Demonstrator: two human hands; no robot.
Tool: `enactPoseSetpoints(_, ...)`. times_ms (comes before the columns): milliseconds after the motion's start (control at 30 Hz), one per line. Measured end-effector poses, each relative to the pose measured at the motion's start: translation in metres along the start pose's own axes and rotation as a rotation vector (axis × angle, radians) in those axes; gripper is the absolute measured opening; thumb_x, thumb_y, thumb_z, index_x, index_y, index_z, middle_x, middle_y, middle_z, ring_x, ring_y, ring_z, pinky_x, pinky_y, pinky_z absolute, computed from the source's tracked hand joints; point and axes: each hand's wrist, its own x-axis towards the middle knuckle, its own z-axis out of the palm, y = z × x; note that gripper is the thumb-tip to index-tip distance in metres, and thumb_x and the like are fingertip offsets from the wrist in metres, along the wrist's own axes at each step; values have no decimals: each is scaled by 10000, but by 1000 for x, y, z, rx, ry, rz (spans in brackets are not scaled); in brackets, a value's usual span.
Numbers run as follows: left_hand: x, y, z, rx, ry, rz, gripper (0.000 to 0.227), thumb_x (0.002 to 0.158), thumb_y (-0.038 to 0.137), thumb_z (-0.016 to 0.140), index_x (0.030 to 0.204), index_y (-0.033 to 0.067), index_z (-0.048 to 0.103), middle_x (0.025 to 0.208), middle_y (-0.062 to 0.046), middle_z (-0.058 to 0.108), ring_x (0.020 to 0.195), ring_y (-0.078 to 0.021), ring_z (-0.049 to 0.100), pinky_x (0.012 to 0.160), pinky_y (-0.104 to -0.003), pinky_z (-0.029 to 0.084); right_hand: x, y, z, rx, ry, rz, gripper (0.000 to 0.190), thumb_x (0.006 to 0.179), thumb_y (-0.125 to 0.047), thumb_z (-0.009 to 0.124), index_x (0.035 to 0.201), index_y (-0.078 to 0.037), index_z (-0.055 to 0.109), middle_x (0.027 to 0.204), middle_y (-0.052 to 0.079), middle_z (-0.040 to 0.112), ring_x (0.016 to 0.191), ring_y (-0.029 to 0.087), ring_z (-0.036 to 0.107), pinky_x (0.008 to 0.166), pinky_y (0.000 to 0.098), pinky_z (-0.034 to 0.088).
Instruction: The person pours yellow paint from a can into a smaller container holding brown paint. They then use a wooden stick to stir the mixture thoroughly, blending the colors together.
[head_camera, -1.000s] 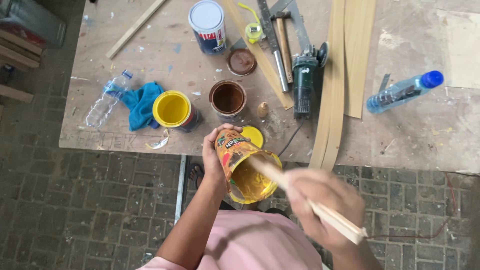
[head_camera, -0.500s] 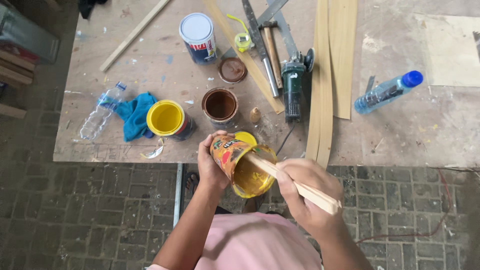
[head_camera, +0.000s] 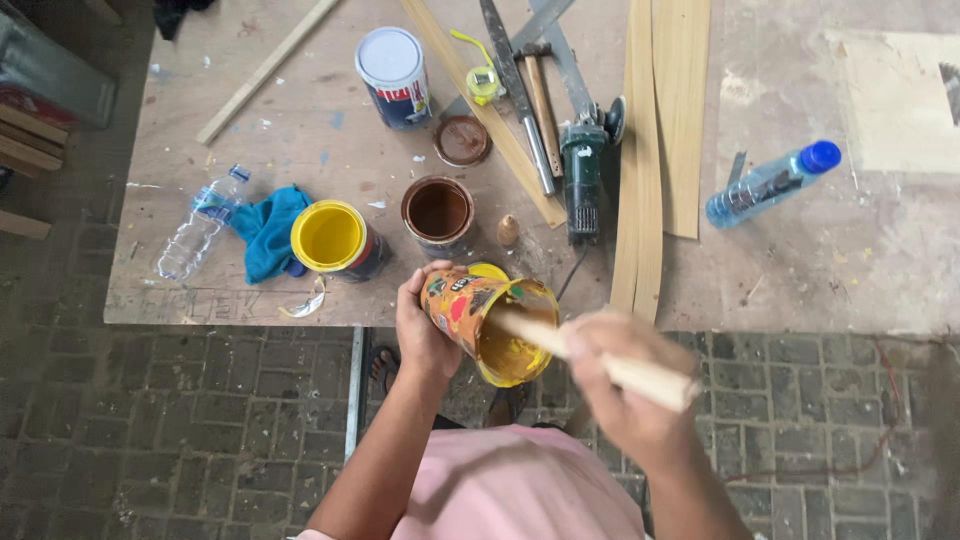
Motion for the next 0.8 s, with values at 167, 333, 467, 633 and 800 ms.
enactPoseSetpoints(167,-2,1,2,1,51,5,317,931,322,490,964,60,665,919,-151,688,873,-287,657,830,-402,542,-6,11,3,-2,0,-15,131,967,-120,537,903,-19,590,903,164,703,803,237,714,647,284,593)
enactPoseSetpoints(333,6,-9,-13,85,74,39,330,956,316,452,977,61,661,870,-157,666,814,-285,657,740,-387,535,-4,10,1,133,-67,5,172,971,-178,541,922,-41,633,889,128,717,840,222,752,714,239,679)
enactPoseSetpoints(467,-5,-8,-2,110,135,-47,345,959,343,436,973,88,668,915,-151,640,861,-278,649,720,-386,540,-5,8,-3,19,-40,35,101,947,-39,576,951,31,649,867,107,692,729,156,680,599,185,604)
enactPoseSetpoints(633,0,-20,-18,64,136,-57,330,958,318,462,921,82,689,880,-104,634,819,-248,642,716,-349,521,-14,24,3,23,-26,27,121,945,-90,578,952,13,642,914,144,719,817,200,733,680,212,649)
enactPoseSetpoints(800,-8,-19,-16,79,180,-77,333,981,326,448,924,84,669,844,-160,648,772,-269,664,656,-364,541,-20,29,3,81,-140,14,99,932,-98,585,940,-35,662,923,120,732,831,173,741,666,170,660)
